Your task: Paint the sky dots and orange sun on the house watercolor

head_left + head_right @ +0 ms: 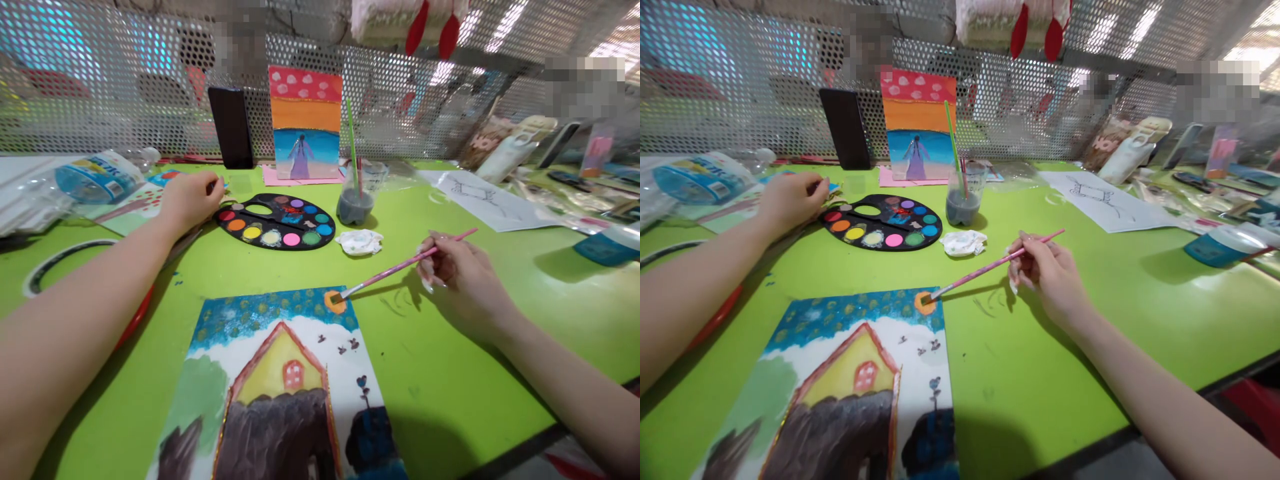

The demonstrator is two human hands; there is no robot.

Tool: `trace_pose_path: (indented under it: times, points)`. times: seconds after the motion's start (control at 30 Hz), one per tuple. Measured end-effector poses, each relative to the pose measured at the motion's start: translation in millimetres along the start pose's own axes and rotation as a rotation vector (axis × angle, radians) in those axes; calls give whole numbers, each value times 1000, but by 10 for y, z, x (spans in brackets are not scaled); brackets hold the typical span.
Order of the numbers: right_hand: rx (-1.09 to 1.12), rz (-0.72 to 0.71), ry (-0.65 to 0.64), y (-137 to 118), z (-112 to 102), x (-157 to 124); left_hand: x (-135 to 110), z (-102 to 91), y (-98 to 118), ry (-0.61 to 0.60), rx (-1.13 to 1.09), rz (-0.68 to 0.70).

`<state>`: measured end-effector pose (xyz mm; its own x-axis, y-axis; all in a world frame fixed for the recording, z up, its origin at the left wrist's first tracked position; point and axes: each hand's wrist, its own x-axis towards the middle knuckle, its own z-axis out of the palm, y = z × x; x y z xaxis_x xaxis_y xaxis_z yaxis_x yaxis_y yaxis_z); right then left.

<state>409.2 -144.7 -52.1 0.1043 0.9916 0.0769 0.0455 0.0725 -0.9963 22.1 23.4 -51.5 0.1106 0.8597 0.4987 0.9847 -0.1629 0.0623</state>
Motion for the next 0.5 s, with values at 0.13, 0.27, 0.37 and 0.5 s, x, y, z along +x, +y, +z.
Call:
trace_pose_path:
  times: [0.13,0.27,0.37,0.5]
  points:
    - [-1,3,-23,-13,17,-4,-1,2,-1,7,14,-6]
    - [14,-15,32,-2,-3,11,-6,-11,4,-32,17,5]
    - [19,-11,47,-3,-3,2,-2,-2,5,-17,8,-13]
    - [-32,19,-1,-43,30,-22,-2,4,2,-7,-17,-4]
